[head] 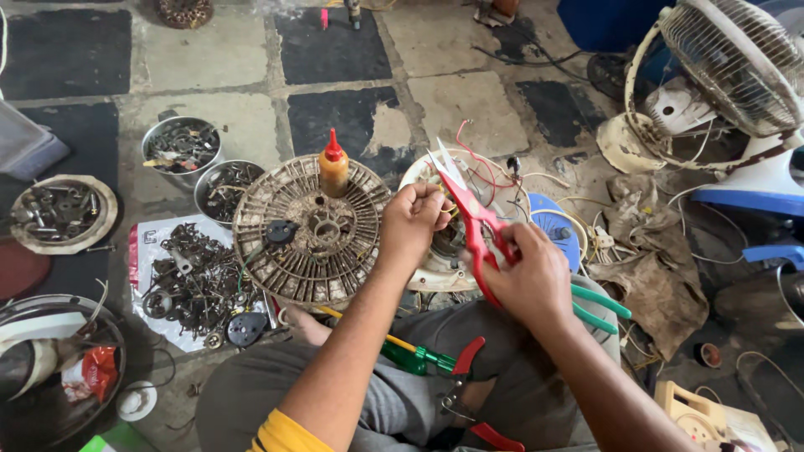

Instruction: The person strips and connects electrical wires inside a fan motor housing using pliers and scissors.

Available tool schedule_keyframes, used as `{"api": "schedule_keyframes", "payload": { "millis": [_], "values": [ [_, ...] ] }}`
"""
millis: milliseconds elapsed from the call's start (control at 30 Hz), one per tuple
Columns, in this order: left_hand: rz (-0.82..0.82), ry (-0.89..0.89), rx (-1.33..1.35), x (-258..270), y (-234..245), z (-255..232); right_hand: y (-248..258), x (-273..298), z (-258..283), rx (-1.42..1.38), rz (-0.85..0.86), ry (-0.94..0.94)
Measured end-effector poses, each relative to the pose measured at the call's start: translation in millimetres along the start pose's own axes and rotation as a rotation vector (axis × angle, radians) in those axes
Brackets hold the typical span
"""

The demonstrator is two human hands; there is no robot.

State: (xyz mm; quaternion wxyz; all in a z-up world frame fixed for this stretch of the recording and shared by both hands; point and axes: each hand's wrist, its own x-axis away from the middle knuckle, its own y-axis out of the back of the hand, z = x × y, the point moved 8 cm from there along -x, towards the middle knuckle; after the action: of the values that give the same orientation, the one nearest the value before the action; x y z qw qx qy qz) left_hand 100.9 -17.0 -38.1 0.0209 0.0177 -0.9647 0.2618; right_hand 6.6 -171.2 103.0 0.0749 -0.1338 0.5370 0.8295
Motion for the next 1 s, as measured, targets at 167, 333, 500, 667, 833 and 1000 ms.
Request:
{"api": "schedule_keyframes", "payload": {
  "millis": [167,333,500,667,833,1000],
  "values": [
    [-0.026,-0.067,-0.005,2.2,3.4,-6.4,-5.1,-18.5,15.9,0.200,0.113,-0.031],
    [0.010,-0.059,0.013,1.4,3.2,-5.4,-10.4,-14.1,17.3,0.262,0.111,0.022],
    [0.013,-0.010,0.071,-0.3,4.8,-3.2,-15.8,-15.2,18.2,0.295,0.084,0.076],
    [0.007,-0.016,0.047,-0.7,3.4,-3.8,-21.0,-14.9,12.2,0.292,0.087,0.065],
    [0.010,-0.011,0.034,1.6,4.1,-9.0,-26.9,-14.3,10.4,0.297,0.085,0.070],
    [0.026,0.016,0.056,3.2,2.0,-13.5,-31.1,-12.9,9.7,0.304,0.091,0.066]
  ]
}}
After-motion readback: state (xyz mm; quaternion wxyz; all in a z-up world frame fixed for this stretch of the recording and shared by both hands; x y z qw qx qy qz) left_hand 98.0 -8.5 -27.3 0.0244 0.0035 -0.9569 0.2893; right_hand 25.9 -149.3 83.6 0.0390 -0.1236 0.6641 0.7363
